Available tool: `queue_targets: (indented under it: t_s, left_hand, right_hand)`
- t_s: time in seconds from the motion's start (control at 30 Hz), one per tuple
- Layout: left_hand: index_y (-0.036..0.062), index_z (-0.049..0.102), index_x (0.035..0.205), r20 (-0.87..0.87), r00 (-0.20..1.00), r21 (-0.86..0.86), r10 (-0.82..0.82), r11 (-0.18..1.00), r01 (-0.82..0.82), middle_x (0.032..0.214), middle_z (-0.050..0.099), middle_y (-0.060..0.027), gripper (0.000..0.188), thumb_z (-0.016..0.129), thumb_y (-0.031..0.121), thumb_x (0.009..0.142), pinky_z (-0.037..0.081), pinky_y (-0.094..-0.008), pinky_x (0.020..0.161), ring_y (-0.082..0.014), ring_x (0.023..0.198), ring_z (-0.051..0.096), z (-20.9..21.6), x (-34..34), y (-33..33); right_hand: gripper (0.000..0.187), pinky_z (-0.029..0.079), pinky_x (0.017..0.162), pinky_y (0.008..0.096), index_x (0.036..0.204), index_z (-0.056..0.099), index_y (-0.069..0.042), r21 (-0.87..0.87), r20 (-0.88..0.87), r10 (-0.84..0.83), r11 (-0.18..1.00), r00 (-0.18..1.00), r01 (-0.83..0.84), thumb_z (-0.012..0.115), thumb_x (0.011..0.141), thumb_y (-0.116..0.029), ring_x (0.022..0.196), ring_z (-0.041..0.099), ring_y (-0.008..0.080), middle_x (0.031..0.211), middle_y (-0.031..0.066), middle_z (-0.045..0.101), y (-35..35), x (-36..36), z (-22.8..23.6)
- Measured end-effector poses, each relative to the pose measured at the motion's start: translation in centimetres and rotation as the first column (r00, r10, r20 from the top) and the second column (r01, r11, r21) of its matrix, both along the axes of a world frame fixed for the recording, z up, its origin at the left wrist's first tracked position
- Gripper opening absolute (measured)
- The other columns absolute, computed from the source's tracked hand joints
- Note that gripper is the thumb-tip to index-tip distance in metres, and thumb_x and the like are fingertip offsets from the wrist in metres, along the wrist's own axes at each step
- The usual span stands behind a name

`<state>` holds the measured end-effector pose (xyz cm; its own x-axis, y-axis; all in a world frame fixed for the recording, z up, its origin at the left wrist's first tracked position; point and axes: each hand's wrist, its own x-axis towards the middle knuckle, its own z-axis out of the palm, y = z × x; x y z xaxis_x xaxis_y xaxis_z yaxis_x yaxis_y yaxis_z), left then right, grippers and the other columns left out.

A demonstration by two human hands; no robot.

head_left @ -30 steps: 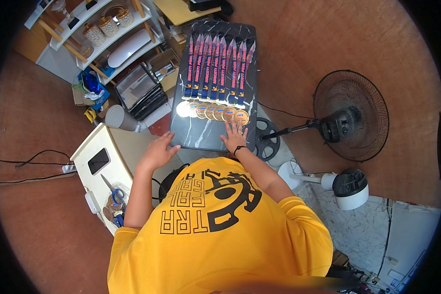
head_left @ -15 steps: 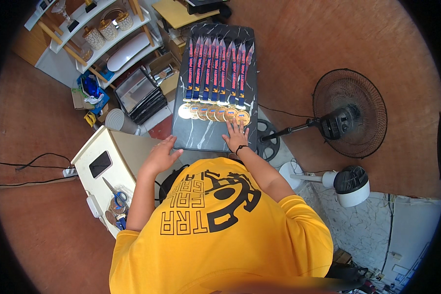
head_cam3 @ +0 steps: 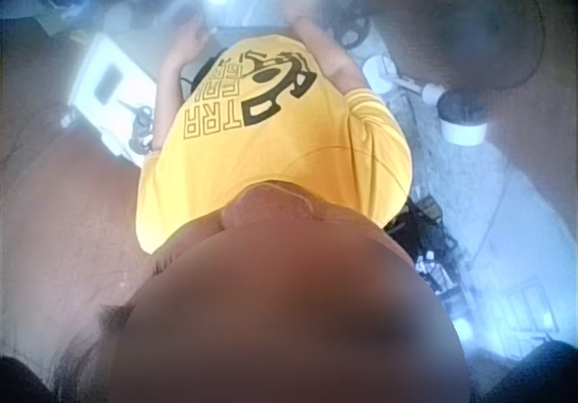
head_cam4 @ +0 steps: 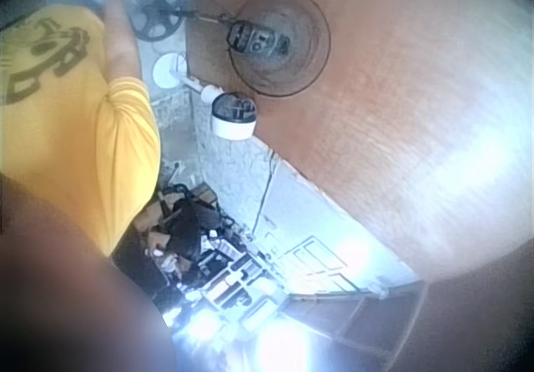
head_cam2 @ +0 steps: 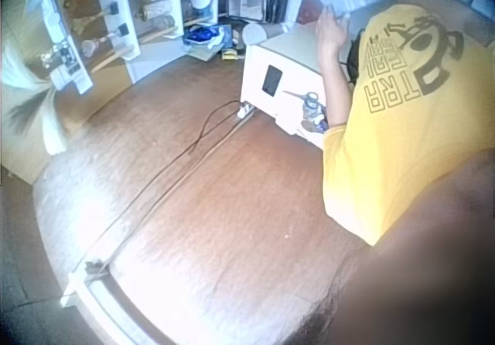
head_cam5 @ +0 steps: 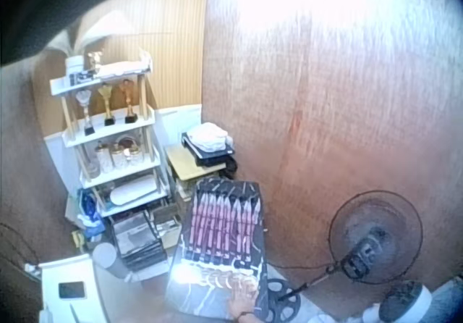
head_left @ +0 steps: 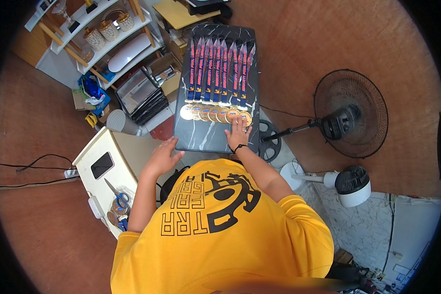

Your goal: The person assembles medals by attaching ribbons to the medal discs on a table. They retrieve scissors from a nearby desk, return to the table, and repeatedly attach ribbons to each medal, aligning and pressing them into place.

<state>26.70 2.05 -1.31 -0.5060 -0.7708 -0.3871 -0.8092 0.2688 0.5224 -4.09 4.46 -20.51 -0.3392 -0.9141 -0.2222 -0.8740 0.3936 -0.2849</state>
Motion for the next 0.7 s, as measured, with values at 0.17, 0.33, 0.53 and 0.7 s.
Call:
queue_targets:
  t_s: [0.17,0.33,0.53,0.7]
  left_hand:
    - [0.0000,0.040,0.145,0.001,1.000,0.013,0.021,1.000,-0.021,0.152,0.037,-0.0215,0.065,0.057,0.039,0.096,0.026,-0.0404,0.117,-0.0346,0.142,0.033,0.1,0.4,-0.1]
    - [-0.0001,0.039,0.146,0.005,1.000,0.020,0.029,0.999,-0.029,0.152,0.037,-0.0219,0.066,0.057,0.039,0.095,0.026,-0.0402,0.117,-0.0345,0.142,0.033,0.0,0.4,-0.2]
    - [-0.0009,0.039,0.145,0.014,1.000,0.005,-0.005,1.000,0.005,0.152,0.037,-0.0222,0.066,0.057,0.039,0.095,0.026,-0.0400,0.117,-0.0345,0.142,0.033,-0.1,0.3,-0.5]
    - [0.0003,0.040,0.145,0.026,1.000,0.010,0.000,1.000,0.000,0.152,0.036,-0.0208,0.066,0.055,0.041,0.095,0.027,-0.0408,0.116,-0.0337,0.142,0.033,-0.1,0.3,-0.6]
  right_hand:
    - [0.085,0.008,0.119,0.0564,0.156,0.011,-0.010,0.024,0.036,-0.081,0.997,0.996,0.080,0.057,0.093,-0.044,0.151,0.003,0.0318,0.164,0.0103,0.007,0.2,-1.6,-1.5]
    - [0.084,0.008,0.119,0.0553,0.156,0.013,-0.009,0.022,0.062,-0.052,0.998,0.997,0.051,0.056,0.093,-0.044,0.151,0.005,0.0313,0.164,0.0102,0.008,-0.4,-1.6,-1.7]
    - [0.082,0.008,0.119,0.0556,0.156,0.013,-0.009,0.057,0.050,-0.082,0.995,0.995,0.079,0.055,0.094,-0.044,0.151,0.005,0.0304,0.164,0.0089,0.009,-0.7,-1.1,-0.8]
    - [0.082,0.009,0.119,0.0563,0.156,0.014,-0.009,0.040,0.059,-0.084,0.996,0.995,0.082,0.055,0.094,-0.044,0.151,0.006,0.0306,0.164,0.0088,0.009,-0.6,-1.3,-1.0]
